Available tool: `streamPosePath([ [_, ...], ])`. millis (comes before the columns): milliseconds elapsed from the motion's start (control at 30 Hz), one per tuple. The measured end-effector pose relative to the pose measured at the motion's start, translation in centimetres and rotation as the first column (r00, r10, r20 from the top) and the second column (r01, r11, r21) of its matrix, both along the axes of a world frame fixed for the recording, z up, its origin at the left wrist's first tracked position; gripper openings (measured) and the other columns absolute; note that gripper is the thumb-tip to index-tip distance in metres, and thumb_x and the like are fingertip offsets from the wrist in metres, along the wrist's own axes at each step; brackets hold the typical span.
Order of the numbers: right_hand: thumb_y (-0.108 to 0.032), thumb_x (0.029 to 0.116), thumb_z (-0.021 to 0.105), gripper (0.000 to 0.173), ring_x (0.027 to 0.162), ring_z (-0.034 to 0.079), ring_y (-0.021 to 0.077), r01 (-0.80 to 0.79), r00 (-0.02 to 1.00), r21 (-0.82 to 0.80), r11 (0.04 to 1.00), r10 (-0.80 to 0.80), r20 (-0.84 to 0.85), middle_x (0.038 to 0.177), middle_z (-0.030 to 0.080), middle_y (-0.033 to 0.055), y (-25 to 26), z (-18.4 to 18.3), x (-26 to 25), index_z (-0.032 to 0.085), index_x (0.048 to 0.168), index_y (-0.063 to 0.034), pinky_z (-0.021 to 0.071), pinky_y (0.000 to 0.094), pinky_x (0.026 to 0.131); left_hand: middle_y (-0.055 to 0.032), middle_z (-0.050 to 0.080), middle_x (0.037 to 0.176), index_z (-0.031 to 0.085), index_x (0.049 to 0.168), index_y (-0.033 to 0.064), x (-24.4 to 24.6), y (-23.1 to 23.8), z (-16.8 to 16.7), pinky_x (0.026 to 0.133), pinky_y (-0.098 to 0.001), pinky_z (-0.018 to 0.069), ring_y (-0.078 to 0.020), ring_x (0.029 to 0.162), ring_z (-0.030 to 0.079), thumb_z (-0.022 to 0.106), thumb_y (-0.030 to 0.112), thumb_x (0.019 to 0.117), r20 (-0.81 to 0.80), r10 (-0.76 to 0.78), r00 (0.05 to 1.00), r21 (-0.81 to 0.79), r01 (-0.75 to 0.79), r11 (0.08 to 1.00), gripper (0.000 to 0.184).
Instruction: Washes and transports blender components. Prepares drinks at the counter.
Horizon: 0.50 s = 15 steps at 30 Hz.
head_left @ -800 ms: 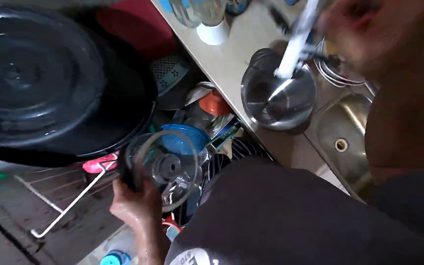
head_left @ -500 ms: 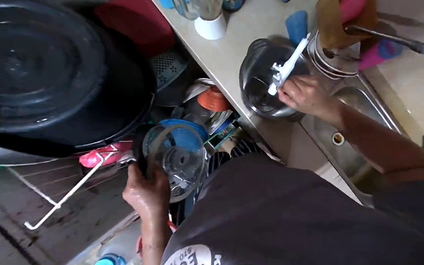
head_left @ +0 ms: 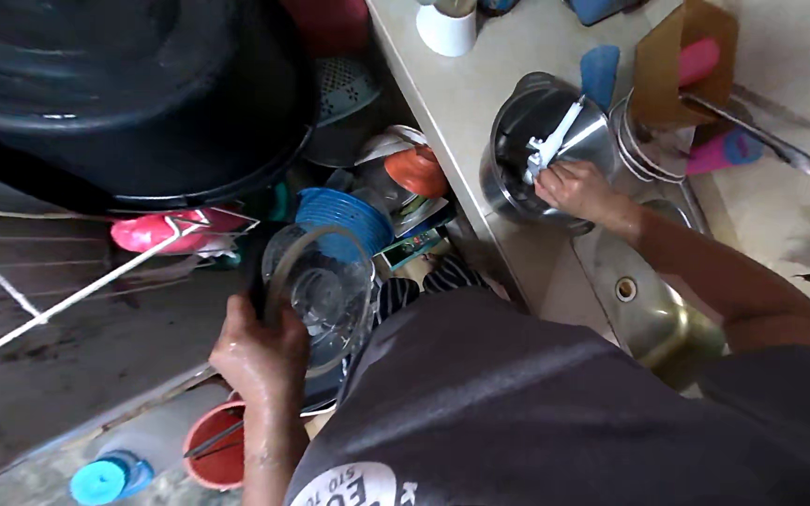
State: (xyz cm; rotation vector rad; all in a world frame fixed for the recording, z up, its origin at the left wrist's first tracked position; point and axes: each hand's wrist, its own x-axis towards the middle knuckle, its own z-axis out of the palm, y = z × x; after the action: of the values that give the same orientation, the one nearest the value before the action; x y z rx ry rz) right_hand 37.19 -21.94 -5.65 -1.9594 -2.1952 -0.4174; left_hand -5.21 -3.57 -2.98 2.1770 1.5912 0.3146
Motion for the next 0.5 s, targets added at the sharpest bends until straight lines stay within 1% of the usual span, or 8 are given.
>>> streamPosePath([
  [67, -0.009, 0.1013, 0.054, 0.025, 0.064, 0.068, 0.0362, -0.028, 1.0, -0.037, 0.999, 0.028, -0.004, 0.069, 0.063, 0.0203, 0.1, -0.2, 0.0, 0.061, 0.082, 0.0051, 0.0558, 0.0432, 0.058, -0.0403, 0.064, 0.102, 0.058, 0.121, -0.015, -0.1, 0.0, 0.0, 0.079, -0.0722, 0.046, -0.0586, 0.092, 0.065, 0.057, 0.012, 0.0997, 0.002, 0.003, 1.0, 0.001, -0.003, 1.0, 0.035],
  [133, -0.008, 0.0998, 0.056, 0.021, 0.066, 0.069, 0.0383, -0.048, 0.998, -0.171, 0.984, 0.04, -0.053, 0.072, 0.064, 0.0217, 0.1, 0.1, -0.2, 0.062, 0.085, 0.0063, 0.057, 0.0462, 0.059, -0.0403, 0.064, 0.099, 0.058, 0.119, -0.0149, -0.2, -0.1, -0.1, 0.076, -0.0725, 0.0455, -0.0594, 0.089, 0.064, 0.057, 0.012, 0.0987, 0.016, -0.003, 1.0, 0.013, 0.002, 1.0, 0.034],
  [200, -0.005, 0.0965, 0.061, 0.014, 0.076, 0.07, 0.0447, -0.034, 0.99, -0.441, 0.897, -0.031, -0.139, 0.083, 0.067, 0.0263, 0.2, 1.4, -0.8, 0.063, 0.097, 0.009, 0.0567, 0.0556, 0.067, -0.0403, 0.064, 0.097, 0.058, 0.117, -0.0146, -0.3, -0.4, -0.2, 0.075, -0.0726, 0.0453, -0.0595, 0.087, 0.064, 0.058, 0.012, 0.0984, 0.022, 0.001, 1.0, 0.012, -0.001, 1.0, 0.032],
  [267, -0.011, 0.0965, 0.065, 0.023, 0.083, 0.07, 0.0479, -0.034, 0.977, -0.617, 0.786, -0.104, -0.186, 0.091, 0.069, 0.0283, 0.3, 2.5, -0.8, 0.065, 0.109, 0.0086, 0.0539, 0.0617, 0.074, -0.0402, 0.064, 0.096, 0.058, 0.118, -0.015, -0.3, -0.6, -0.1, 0.074, -0.0724, 0.0455, -0.0595, 0.087, 0.064, 0.058, 0.012, 0.0989, 0.017, 0.011, 1.0, 0.009, -0.011, 1.0, 0.033],
  [333, -0.03, 0.1003, 0.059, 0.036, 0.075, 0.071, 0.0426, -0.065, 0.966, -0.551, 0.832, -0.086, -0.243, 0.084, 0.069, 0.0231, -0.2, 2.7, 0.1, 0.069, 0.103, 0.0045, 0.055, 0.0595, 0.067, -0.0391, 0.064, 0.095, 0.058, 0.116, -0.0151, -0.5, -0.9, -0.2, 0.073, -0.0715, 0.0457, -0.0579, 0.085, 0.064, 0.058, 0.013, 0.0993, 0.022, 0.018, 1.0, 0.022, -0.018, 1.0, 0.033],
  [433, -0.029, 0.1006, 0.055, 0.037, 0.059, 0.065, 0.0359, 0.01, 0.934, -0.309, 0.951, -0.12, -0.337, 0.068, 0.065, 0.0185, -1.1, 4.1, 1.3, 0.067, 0.087, 0.0033, 0.0514, 0.0534, 0.053, -0.0388, 0.064, 0.095, 0.059, 0.115, -0.0147, -0.6, -1.3, -0.2, 0.073, -0.0713, 0.0453, -0.0569, 0.084, 0.064, 0.057, 0.014, 0.0993, 0.016, 0.038, 0.999, 0.019, -0.038, 0.999, 0.033],
  [467, -0.029, 0.0999, 0.058, 0.037, 0.055, 0.061, 0.034, 0.076, 0.922, -0.278, 0.957, -0.174, -0.346, 0.065, 0.06, 0.0176, -1.3, 5.1, 1.4, 0.063, 0.086, 0.0044, 0.0479, 0.0507, 0.051, -0.0388, 0.064, 0.094, 0.059, 0.114, -0.015, -0.5, -1.4, -0.2, 0.073, -0.0714, 0.0451, -0.0572, 0.084, 0.064, 0.057, 0.014, 0.0992, 0.015, 0.044, 0.999, 0.026, -0.044, 0.999, 0.033],
  [500, -0.031, 0.0994, 0.062, 0.039, 0.056, 0.058, 0.0333, 0.154, 0.9, -0.308, 0.939, -0.262, -0.347, 0.066, 0.058, 0.0172, -1.4, 6.4, 1.2, 0.062, 0.093, 0.007, 0.0463, 0.05, 0.053, -0.039, 0.064, 0.094, 0.059, 0.114, -0.0154, -0.5, -1.5, -0.2, 0.073, -0.0716, 0.0449, -0.0576, 0.084, 0.064, 0.057, 0.014, 0.0994, 0.013, 0.051, 0.999, 0.031, -0.052, 0.998, 0.033],
])
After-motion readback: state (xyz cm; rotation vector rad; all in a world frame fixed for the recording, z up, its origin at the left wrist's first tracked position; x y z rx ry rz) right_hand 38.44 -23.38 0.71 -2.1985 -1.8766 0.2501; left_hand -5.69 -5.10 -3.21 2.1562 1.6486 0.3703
